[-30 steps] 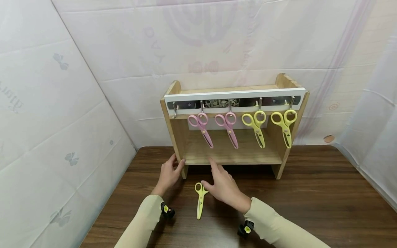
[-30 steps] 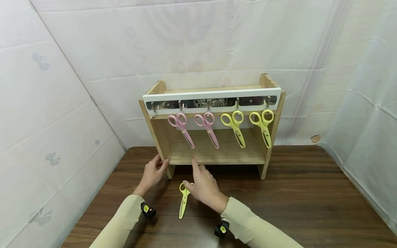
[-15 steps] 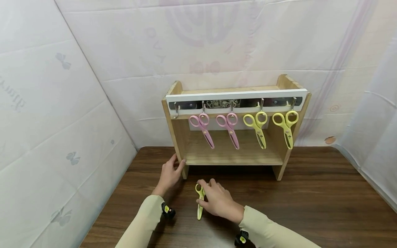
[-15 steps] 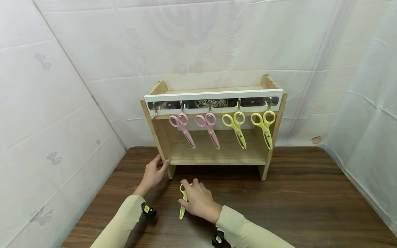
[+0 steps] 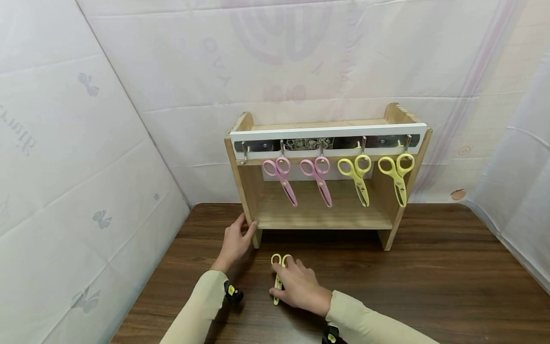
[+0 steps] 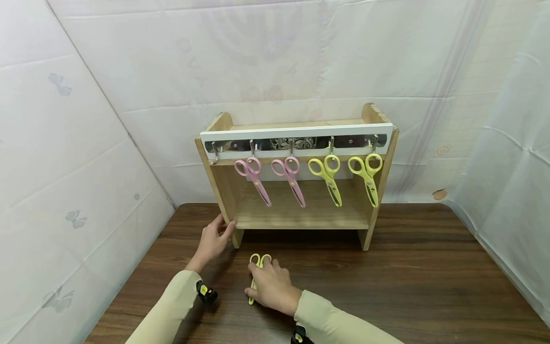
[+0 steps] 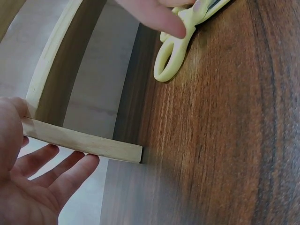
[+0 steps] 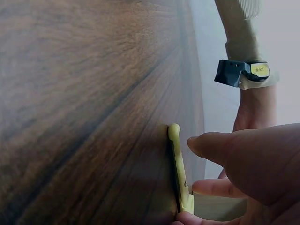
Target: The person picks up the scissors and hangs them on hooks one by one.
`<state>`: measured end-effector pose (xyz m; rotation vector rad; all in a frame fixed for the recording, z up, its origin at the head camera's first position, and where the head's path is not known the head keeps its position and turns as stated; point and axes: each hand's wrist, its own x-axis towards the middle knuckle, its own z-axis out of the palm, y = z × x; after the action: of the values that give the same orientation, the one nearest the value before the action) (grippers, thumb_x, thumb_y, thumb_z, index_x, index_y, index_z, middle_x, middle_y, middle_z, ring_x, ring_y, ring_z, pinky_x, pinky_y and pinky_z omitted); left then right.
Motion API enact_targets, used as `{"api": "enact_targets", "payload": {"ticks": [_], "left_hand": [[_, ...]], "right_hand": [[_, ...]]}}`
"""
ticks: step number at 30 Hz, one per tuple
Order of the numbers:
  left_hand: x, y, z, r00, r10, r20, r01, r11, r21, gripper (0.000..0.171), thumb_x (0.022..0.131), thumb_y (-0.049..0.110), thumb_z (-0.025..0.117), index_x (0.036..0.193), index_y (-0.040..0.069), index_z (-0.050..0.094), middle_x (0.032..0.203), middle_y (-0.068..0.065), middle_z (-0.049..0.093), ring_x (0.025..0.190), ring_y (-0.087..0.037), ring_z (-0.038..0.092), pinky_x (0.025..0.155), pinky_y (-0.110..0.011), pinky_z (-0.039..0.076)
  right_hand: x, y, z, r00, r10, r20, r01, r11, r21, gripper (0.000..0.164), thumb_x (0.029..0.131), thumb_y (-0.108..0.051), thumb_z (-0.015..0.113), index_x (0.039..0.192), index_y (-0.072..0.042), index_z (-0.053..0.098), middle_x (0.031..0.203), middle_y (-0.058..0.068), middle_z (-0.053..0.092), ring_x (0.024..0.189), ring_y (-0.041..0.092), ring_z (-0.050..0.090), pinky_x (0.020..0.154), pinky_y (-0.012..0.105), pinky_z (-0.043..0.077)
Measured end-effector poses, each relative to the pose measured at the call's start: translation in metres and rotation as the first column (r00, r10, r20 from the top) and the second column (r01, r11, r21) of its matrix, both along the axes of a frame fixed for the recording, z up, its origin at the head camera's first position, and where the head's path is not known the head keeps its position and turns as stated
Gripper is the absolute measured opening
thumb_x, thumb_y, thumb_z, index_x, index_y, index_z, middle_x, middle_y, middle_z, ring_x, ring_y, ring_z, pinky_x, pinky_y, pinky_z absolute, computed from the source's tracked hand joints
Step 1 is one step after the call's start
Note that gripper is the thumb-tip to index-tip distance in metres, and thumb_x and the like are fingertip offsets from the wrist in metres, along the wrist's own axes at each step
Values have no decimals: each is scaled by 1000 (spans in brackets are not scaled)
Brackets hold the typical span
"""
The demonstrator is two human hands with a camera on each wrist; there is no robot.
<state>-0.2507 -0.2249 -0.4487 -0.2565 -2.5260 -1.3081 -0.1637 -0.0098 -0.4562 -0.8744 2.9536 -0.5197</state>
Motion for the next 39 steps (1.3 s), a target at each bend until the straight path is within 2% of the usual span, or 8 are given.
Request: {"api": "enact_targets", "payload": {"ticks": [8, 16, 21, 24, 28, 33, 36, 39], "left_hand": [[1, 0, 0, 1000, 7, -4, -7, 1000, -1, 49, 107, 30, 59, 149, 6, 52, 131, -19, 66, 118, -33, 66, 93, -50, 58], [1, 0, -1, 1000, 1, -6, -1, 1000, 2, 49, 107, 30, 59, 149, 6, 51, 132, -19, 66, 119, -34, 65, 92, -50, 59], [2, -1, -2, 1000, 2, -14, -2, 1000, 0, 49, 107, 30, 59, 148, 5, 52, 132, -19, 66, 118, -35, 66, 91, -51, 59], [2, -1, -2, 1000, 5, -15, -5, 1000, -3, 49, 107, 30, 60, 148, 4, 52, 132, -20, 66, 118, -35, 66, 91, -51, 59], [2, 0, -2, 1000, 8, -14, -8, 1000, -6, 49, 107, 30, 60, 148, 4, 52, 132, -20, 66, 117, -35, 66, 90, -51, 59], [2, 1, -1, 1000, 0, -30, 0, 1000, -7, 49, 107, 28, 60, 148, 2, 52, 132, -21, 66, 117, -37, 67, 89, -51, 60], [2, 1, -1, 1000, -1, -24, 1, 1000, -1, 49, 107, 28, 60, 148, 3, 52, 131, -21, 66, 117, -37, 66, 89, -51, 60], [1, 1, -1, 1000, 2, -16, -2, 1000, 4, 49, 107, 28, 60, 148, 4, 51, 131, -20, 66, 117, -37, 66, 90, -51, 59]], "right_hand": [[0, 0, -6, 999, 17, -48, -15, 1000, 24, 41, 87, -47, 81, 117, -22, 70, 110, 11, 60, 81, 24, 56, 46, 36, 48], [0, 1, -7, 998, 47, -49, -45, 999, 29, 33, 87, -44, 83, 110, -23, 72, 106, 7, 59, 81, 22, 55, 45, 33, 46], [2, 6, -2, 995, 100, -14, -100, 995, 29, 25, 87, -36, 85, 107, -25, 73, 109, 3, 59, 85, 21, 55, 47, 30, 46], [2, 12, 1, 991, 132, 13, -133, 991, 30, 25, 87, -29, 85, 109, -28, 73, 114, 4, 60, 97, 30, 61, 54, 36, 55], [4, 22, 4, 986, 160, 36, -161, 987, 28, 38, 87, -18, 85, 119, -30, 68, 117, 4, 61, 110, 39, 63, 65, 45, 60], [3, 35, 4, 984, 177, -3, -177, 984, 15, 50, 83, -8, 87, 126, -22, 65, 101, -1, 59, 88, 21, 59, 58, 31, 52], [-1, 42, 3, 984, 173, -45, -172, 985, 8, 44, 81, -2, 85, 119, -16, 67, 90, -2, 56, 77, 17, 55, 56, 28, 47], [-7, 47, 3, 986, 161, -39, -162, 987, -20, 33, 83, 5, 80, 110, -11, 69, 83, -2, 52, 69, 15, 51, 53, 26, 43]]}}
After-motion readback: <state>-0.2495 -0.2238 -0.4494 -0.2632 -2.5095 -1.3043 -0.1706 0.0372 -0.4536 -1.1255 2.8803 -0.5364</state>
